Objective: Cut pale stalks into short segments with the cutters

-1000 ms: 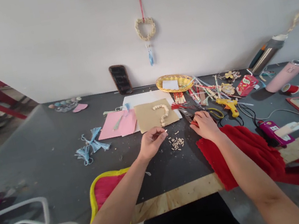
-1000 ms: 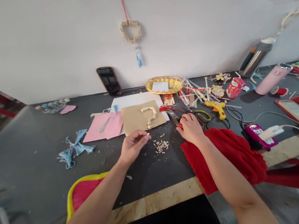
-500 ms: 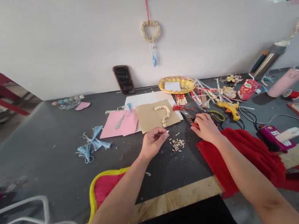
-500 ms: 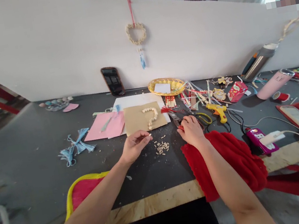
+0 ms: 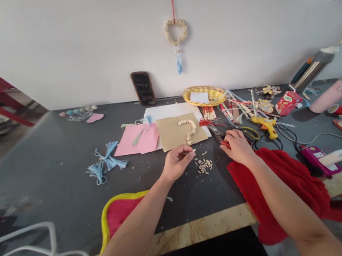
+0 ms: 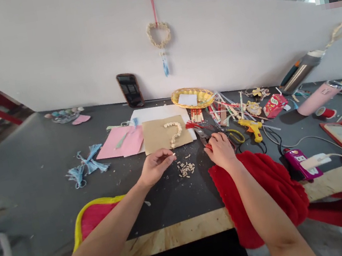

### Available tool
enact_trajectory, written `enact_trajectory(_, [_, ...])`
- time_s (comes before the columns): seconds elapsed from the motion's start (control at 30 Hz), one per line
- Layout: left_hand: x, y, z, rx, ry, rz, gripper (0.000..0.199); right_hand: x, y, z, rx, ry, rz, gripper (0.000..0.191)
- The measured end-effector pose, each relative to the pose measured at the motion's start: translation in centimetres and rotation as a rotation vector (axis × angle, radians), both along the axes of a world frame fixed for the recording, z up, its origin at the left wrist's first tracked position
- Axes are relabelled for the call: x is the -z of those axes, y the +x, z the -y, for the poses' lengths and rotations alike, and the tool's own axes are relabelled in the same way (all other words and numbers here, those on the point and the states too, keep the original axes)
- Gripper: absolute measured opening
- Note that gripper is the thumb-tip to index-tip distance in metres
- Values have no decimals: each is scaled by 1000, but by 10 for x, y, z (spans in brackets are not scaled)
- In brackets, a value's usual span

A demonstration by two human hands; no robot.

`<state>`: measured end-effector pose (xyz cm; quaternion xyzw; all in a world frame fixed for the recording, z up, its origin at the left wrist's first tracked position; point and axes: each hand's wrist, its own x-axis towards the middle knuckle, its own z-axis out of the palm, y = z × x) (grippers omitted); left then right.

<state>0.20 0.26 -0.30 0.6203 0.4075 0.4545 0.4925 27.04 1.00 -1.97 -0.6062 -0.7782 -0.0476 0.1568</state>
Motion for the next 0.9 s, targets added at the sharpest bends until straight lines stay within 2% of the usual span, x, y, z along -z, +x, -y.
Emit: enact_trajectory(0.9, [5,0,-1,21,41,-41,22,4,4,-1,-17,15,-13,21])
